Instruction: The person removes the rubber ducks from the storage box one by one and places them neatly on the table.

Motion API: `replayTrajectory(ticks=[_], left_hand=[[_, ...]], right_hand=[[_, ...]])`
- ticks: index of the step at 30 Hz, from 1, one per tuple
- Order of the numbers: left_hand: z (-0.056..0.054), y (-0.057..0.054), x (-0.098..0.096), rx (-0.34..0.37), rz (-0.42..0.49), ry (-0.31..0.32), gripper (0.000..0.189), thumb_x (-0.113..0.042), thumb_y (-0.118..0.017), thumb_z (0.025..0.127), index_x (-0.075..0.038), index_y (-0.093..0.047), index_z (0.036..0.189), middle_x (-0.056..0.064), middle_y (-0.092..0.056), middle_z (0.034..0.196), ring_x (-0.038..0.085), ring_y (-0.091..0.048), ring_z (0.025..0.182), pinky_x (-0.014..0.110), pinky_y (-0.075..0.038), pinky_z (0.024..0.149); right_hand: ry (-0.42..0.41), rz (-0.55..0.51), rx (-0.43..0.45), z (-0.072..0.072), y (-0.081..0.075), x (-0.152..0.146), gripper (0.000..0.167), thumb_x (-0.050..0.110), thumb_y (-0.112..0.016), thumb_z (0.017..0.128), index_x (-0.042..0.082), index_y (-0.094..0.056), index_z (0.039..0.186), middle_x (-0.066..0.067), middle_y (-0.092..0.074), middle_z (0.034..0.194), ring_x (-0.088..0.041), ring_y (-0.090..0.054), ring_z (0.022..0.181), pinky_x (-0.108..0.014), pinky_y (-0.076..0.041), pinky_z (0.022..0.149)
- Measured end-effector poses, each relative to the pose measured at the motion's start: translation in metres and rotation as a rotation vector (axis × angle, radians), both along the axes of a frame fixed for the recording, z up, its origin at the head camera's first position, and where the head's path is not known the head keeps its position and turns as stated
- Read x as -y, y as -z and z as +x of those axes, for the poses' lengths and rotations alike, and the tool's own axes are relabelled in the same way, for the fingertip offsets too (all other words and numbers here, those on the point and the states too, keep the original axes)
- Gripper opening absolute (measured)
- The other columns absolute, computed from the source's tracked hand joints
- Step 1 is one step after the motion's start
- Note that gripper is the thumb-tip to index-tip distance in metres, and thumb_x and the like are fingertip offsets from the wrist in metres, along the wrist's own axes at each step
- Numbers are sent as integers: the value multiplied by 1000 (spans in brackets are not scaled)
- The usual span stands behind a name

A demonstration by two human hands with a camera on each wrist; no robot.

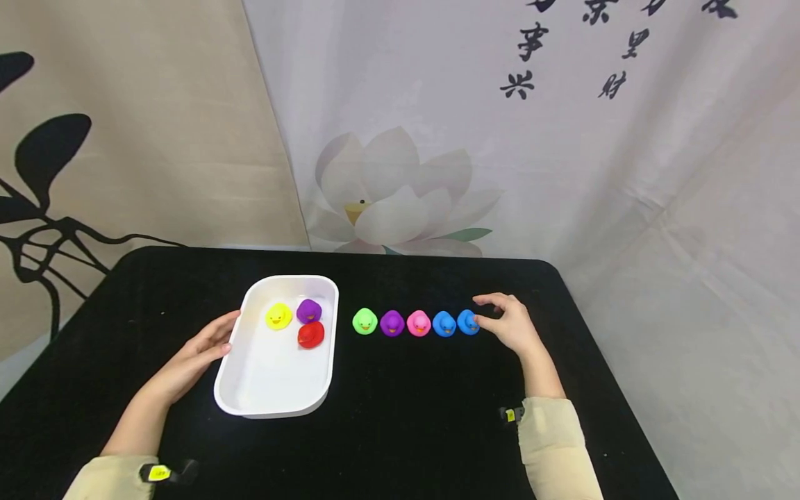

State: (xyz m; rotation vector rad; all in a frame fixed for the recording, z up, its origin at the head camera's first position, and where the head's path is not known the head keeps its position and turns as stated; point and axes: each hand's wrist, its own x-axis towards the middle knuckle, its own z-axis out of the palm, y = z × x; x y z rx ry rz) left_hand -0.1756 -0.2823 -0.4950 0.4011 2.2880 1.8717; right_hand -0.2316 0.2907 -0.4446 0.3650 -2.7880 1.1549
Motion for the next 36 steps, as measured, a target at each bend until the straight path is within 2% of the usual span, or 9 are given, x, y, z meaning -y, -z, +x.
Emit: replayTrajectory(ticks=[9,15,22,27,31,36], left_hand=[[0,2,1,2,9,1,59,-15,-52,97,-13,-26,151,16,-28,153,42,-30,135,67,-27,99],[0,1,1,-2,2,4,60,-15,-52,97,-12,-25,150,17,-28,153,43,-31,134,66,-28,98],[-1,0,0,1,3,6,61,-15,-52,97,-10,-25,150,17,-27,153,43,-30,135,67,-28,98],[0,0,0,4,5,-1,61,-14,-53,96,-9,-25,150,17,-27,153,42,-29,136,66,-27,99],[0,1,0,-4,4,0,60,-14,-53,96,-10,-25,150,17,-27,153,43,-29,136,66,-28,98],[-1,2,1,-8,5,-2,60,-14,-53,96,-11,-26,150,17,-27,153,42,-29,136,65,-28,98]], right_hand=[[17,-62,-150,15,-30,39,32,15,-77,82,6,-70,111,-8,-66,112,-23,-48,97,-44,-41,78],[24,-89,-214,24,-42,67,30,14,-79,80,7,-71,109,-7,-67,111,-25,-49,99,-43,-37,82],[6,-113,-279,36,-51,103,32,16,-83,76,9,-73,105,-2,-68,106,-19,-49,98,-43,-32,86],[-40,-149,-297,42,-54,127,33,18,-83,75,10,-73,105,1,-68,105,-17,-48,100,-43,-32,87],[-65,-174,-273,45,-55,145,34,23,-84,75,14,-73,106,6,-67,106,-14,-47,102,-42,-33,87],[-107,-173,-255,46,-53,165,34,22,-84,74,15,-73,106,7,-67,108,-13,-47,102,-41,-33,87]])
